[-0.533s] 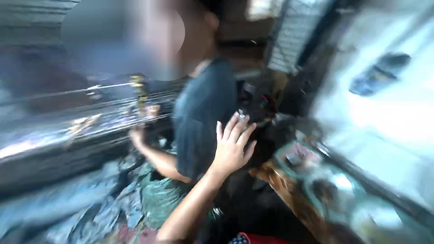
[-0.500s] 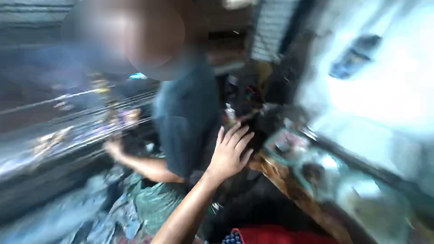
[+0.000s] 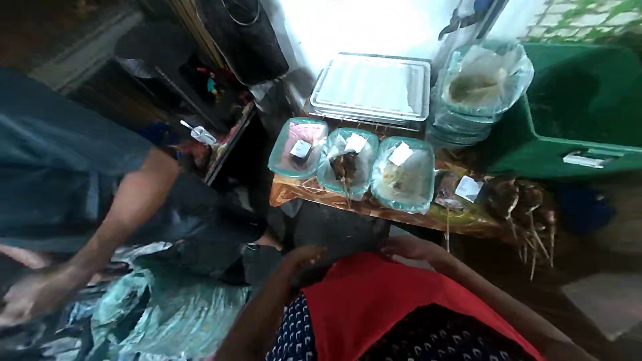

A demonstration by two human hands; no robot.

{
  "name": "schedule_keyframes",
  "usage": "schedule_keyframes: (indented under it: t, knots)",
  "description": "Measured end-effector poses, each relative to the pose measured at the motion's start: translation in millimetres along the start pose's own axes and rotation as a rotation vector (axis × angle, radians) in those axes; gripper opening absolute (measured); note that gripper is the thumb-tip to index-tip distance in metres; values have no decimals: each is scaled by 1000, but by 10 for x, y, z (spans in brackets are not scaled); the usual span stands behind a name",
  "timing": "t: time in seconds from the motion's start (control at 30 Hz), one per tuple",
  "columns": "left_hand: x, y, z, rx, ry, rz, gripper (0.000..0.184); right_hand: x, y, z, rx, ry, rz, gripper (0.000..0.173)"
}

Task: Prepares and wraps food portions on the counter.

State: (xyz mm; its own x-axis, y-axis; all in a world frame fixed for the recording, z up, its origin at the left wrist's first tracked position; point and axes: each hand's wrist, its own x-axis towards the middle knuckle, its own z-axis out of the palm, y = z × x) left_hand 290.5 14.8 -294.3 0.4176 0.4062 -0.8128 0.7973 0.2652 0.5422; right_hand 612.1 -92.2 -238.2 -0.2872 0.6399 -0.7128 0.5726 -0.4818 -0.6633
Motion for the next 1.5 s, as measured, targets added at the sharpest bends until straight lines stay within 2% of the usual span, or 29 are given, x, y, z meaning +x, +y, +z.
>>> schedule_keyframes:
  t: [0.13, 0.23, 0.37, 0.5, 0.67, 0.77, 0.9, 1.0, 1.1, 1.3, 1.4, 1.5]
  knots:
    - [397, 466, 36, -565, 462, 52, 48, -55, -12, -491, 379, 46, -178, 42]
    - [692, 636, 310, -724, 578, 60, 49, -7, 152, -747, 506, -3, -207, 42]
    - [491, 719, 693, -829, 584, -28, 53, 113, 327, -881, 537, -88, -182, 43]
    - [271, 368, 927, -865, 577, -207, 56, 57, 632, -880, 573, -175, -74, 45]
    - [68, -52, 674, -864, 622, -307, 53, 150, 730, -800, 611, -169, -49, 44]
    - [77, -141, 569, -697, 554, -311, 52, 140, 640, -710, 679, -148, -27, 43]
    - [17, -173, 464, -385, 373, -277, 45, 341, 560, -548, 720, -143, -89, 44]
    - [-21, -223, 325, -418, 286, -332, 49, 402, 455, -434, 773, -131, -119, 43]
    - [0, -302, 70, -480, 288, -324, 52, 456, 427, -369, 768, -101, -135, 43]
    - [262, -41, -364, -800, 450, -205, 49, 435, 369, -365, 747, -12, -109, 47]
    - [556, 184, -431, -955, 418, -141, 48, 421, 328, -370, 783, 37, -88, 46]
    - [738, 461, -352, -1004, 339, -101, 47, 416, 323, -368, 835, 75, -71, 45]
